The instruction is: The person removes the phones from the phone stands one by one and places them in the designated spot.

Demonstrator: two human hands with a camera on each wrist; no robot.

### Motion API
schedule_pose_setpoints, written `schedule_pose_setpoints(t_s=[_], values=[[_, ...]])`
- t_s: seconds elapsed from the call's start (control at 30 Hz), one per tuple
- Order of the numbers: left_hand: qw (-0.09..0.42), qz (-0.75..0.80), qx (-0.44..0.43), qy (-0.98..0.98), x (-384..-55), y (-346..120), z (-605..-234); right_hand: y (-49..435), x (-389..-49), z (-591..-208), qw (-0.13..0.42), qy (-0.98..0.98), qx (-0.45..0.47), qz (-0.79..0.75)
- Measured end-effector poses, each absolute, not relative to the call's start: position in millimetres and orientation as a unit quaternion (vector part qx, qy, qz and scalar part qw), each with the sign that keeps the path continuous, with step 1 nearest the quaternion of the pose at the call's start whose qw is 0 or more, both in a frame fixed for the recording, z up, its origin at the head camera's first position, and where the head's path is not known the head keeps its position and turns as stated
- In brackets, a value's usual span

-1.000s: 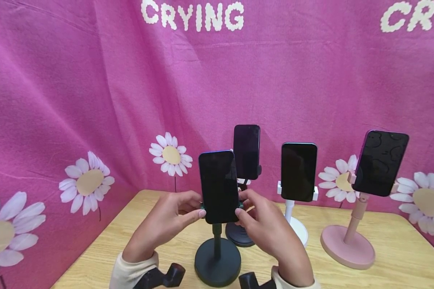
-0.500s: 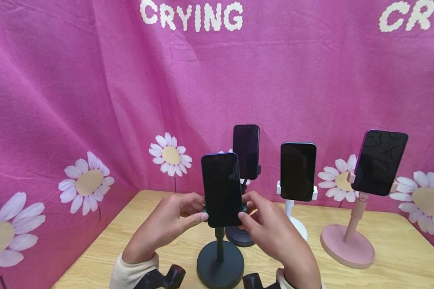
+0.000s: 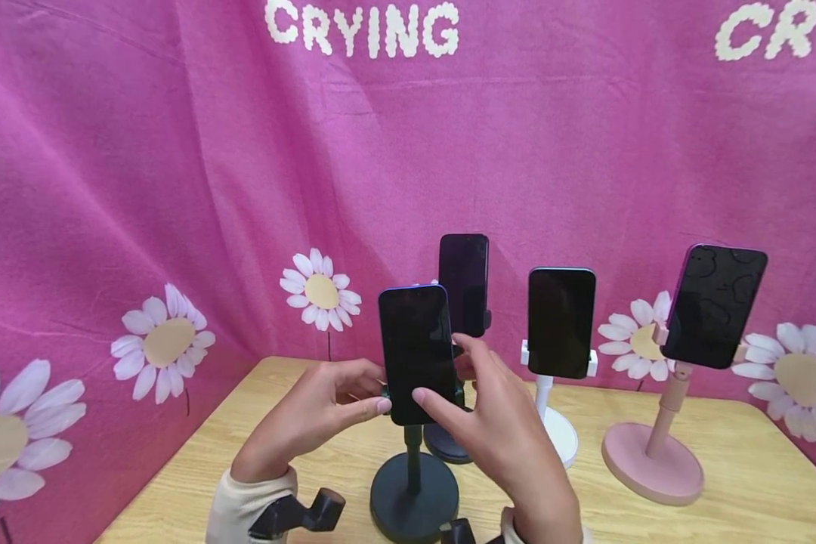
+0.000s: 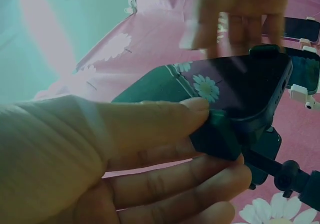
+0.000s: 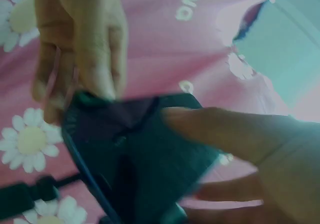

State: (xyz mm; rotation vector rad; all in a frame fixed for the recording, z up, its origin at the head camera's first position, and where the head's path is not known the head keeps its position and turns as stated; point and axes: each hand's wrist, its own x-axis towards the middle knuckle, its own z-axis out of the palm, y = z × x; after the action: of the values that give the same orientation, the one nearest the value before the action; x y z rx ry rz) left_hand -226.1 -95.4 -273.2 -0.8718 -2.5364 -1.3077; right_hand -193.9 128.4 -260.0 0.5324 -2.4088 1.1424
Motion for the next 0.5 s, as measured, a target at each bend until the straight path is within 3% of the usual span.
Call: schedule_pose_setpoints(t_s=[0.2,0.5], values=[[0.063,-0.444,-0.281,-0.848,-229.8,-98.0,-274.1,99.5,-195.7,-261.4,0.333,-0.814,0.175,0.442],[0.065,-0.440,-0.294,-0.846,-237.8,-101.9,-279.5,75.5,-209.3,-273.9,0.416,-0.789,0.144,0.429]])
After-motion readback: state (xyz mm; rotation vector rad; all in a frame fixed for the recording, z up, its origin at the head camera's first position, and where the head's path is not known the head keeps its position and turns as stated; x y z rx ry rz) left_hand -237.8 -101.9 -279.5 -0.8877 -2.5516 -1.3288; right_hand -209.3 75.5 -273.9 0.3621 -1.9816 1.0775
